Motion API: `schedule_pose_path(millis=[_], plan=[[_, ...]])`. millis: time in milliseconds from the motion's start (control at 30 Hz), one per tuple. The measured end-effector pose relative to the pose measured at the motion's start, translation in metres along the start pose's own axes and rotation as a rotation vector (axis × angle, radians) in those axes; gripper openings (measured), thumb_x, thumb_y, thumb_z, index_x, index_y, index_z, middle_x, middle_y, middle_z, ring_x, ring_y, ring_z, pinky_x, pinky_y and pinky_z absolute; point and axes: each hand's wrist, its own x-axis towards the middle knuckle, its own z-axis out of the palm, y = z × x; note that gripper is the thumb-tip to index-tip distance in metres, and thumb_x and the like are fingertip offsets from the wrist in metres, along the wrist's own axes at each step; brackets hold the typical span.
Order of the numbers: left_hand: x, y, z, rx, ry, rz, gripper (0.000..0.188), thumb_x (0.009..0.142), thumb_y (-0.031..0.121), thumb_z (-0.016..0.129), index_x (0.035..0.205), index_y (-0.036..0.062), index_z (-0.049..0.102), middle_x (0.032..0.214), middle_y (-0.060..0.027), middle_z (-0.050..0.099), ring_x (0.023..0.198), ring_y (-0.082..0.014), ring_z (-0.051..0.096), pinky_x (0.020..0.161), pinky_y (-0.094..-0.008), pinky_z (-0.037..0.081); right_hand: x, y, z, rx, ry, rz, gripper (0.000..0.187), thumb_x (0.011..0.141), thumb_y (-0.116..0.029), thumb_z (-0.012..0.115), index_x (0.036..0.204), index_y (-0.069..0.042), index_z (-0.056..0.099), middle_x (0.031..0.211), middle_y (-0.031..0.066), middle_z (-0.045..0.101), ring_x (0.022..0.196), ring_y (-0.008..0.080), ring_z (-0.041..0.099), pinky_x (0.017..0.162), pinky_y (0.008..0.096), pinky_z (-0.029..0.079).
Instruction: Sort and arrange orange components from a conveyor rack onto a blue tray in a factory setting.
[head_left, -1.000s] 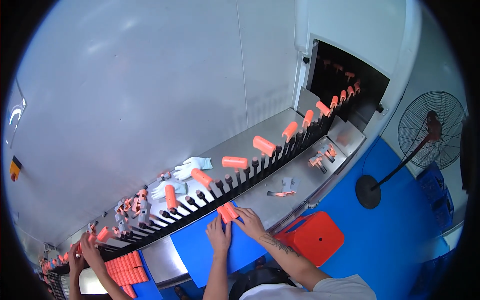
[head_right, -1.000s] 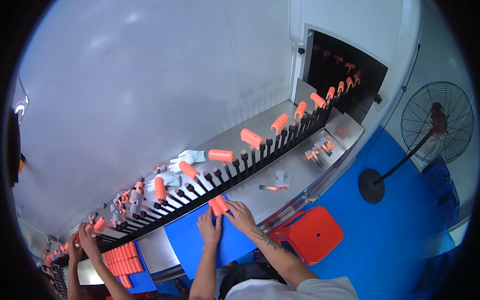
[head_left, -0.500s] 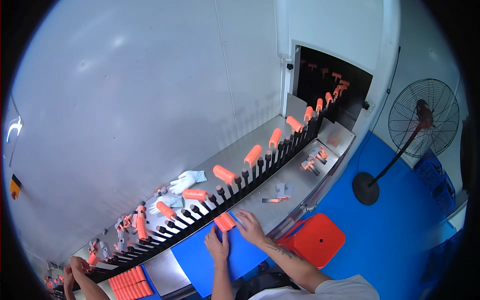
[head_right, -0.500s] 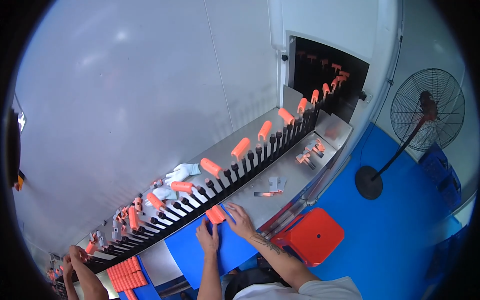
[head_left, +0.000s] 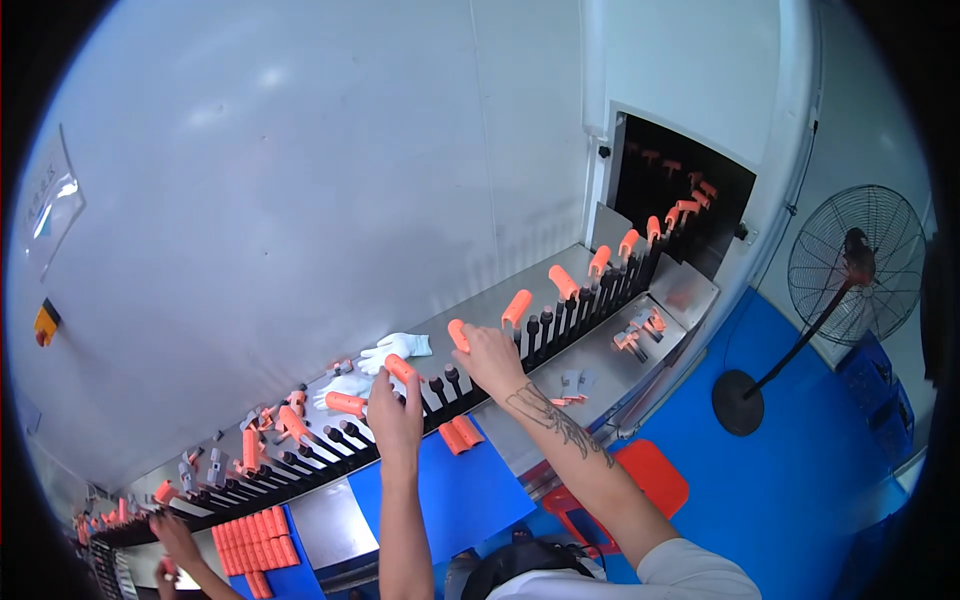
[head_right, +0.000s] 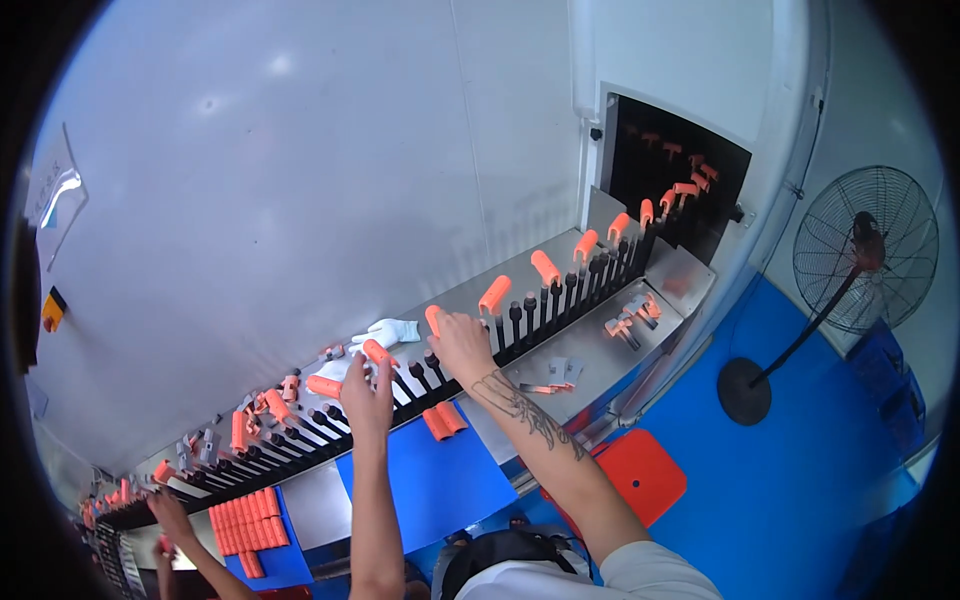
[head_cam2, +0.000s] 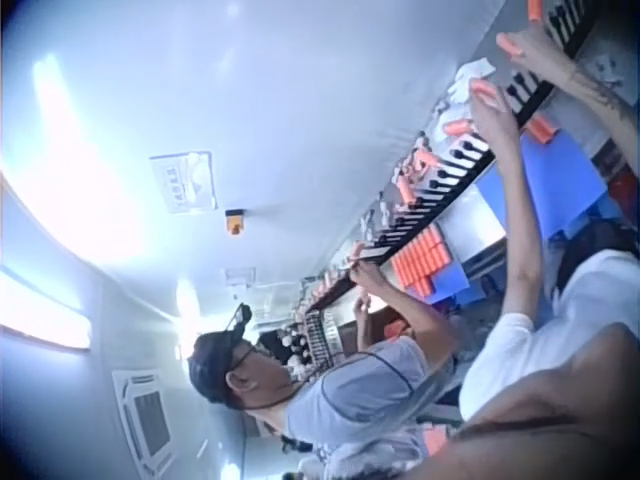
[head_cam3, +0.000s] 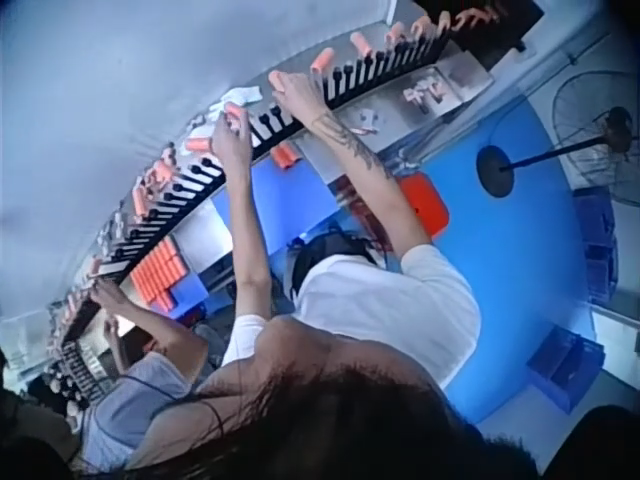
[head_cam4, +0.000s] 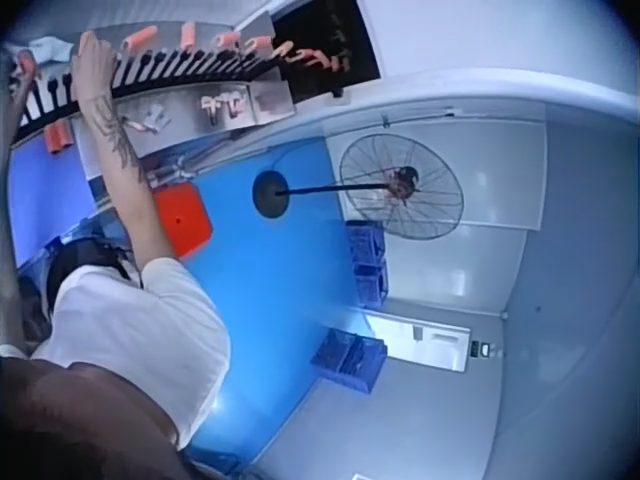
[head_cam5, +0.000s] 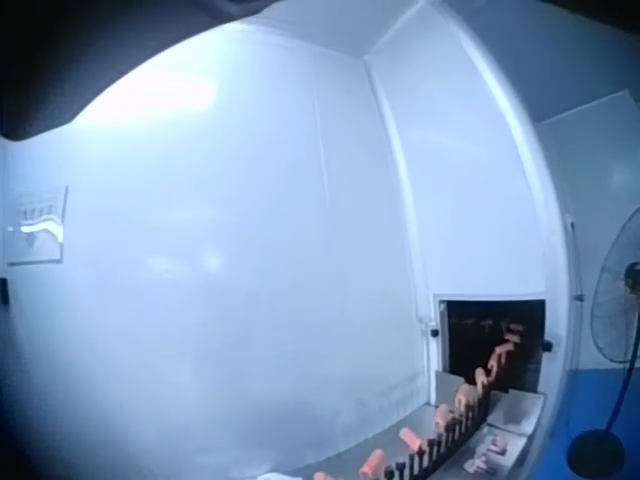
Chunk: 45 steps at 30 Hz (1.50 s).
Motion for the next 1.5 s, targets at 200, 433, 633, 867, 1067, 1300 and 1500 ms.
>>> schedule_pose_path(millis=[200,433,633,867,1067,1300,1500], plan=[[0.038,-0.010,-0.028,0.500,-0.436,-0.126,0.028,0.080,0.021,0.073,0.100,0.0016,0.070,0.090,-0.0227,0.070,0.085,-0.0389,0.069,0.078,-0.0487,0.053,0.007,-0.028,0.016,-0.045,-0.020,-0.121,0.016,0.077,-0.004,0.067,0.091,0.001,0.062,0.082,0.0225,0.068,0.081,0.0416,0.069,0.071,0.0487,0.056],[0.054,-0.083,-0.087,0.000,-0.490,-0.328,0.032,0.080,0.016,0.076,0.102,-0.0065,0.071,0.072,-0.0103,0.072,0.058,-0.0130,0.068,0.050,-0.0254,0.049,0.006,-0.013,0.024,0.867,-0.058,0.144,0.040,0.084,-0.016,0.073,0.116,0.005,0.066,0.096,0.0189,0.073,0.083,0.0232,0.071,0.075,0.0340,0.055],[0.010,-0.069,-0.150,-0.299,0.032,-0.226,0.032,0.084,0.013,0.073,0.112,-0.0019,0.069,0.085,-0.0043,0.068,0.073,-0.0126,0.064,0.065,-0.0258,0.053,-0.158,0.007,0.070,0.778,-0.168,0.120,0.032,0.087,-0.009,0.069,0.118,-0.001,0.066,0.108,0.0115,0.070,0.096,0.0233,0.068,0.086,0.0319,0.053],[-0.135,-0.111,-0.069,0.110,-0.923,-0.076,0.034,0.079,0.003,0.068,0.113,0.0072,0.070,0.115,-0.0197,0.066,0.109,-0.0345,0.063,0.093,-0.0416,0.051,-0.225,0.016,0.146,0.357,-0.034,-0.073,0.028,0.084,-0.014,0.071,0.109,-0.003,0.068,0.111,0.0127,0.066,0.103,0.0333,0.063,0.089,0.0399,0.052],[-0.200,-0.119,-0.042,-0.038,-0.355,-0.279,0.033,0.085,0.004,0.065,0.119,0.0016,0.065,0.134,-0.0242,0.053,0.123,-0.0409,0.052,0.102,-0.0435,0.044,-0.229,0.022,0.149,0.205,-0.066,-0.176,0.025,0.084,-0.013,0.069,0.108,-0.005,0.068,0.114,0.0082,0.064,0.109,0.0295,0.059,0.090,0.0406,0.049],[-0.181,-0.132,-0.008,0.020,-0.456,-0.198,0.035,0.088,0.016,0.068,0.119,0.0008,0.065,0.127,-0.0176,0.060,0.118,-0.0353,0.056,0.102,-0.0424,0.042,-0.179,0.026,0.156,-0.061,-0.062,-0.340,0.024,0.084,-0.015,0.061,0.104,-0.008,0.070,0.110,0.0051,0.065,0.105,0.0232,0.057,0.090,0.0400,0.043],[-0.174,-0.142,0.024,0.031,-0.385,-0.098,0.049,0.086,0.020,0.070,0.130,0.0025,0.057,0.132,-0.0167,0.057,0.116,-0.0337,0.056,0.098,-0.0428,0.042,-0.162,0.033,0.166,-0.083,-0.015,-0.310,0.026,0.081,-0.015,0.064,0.106,-0.009,0.069,0.115,0.0063,0.064,0.110,0.0250,0.056,0.094,0.0419,0.042]])
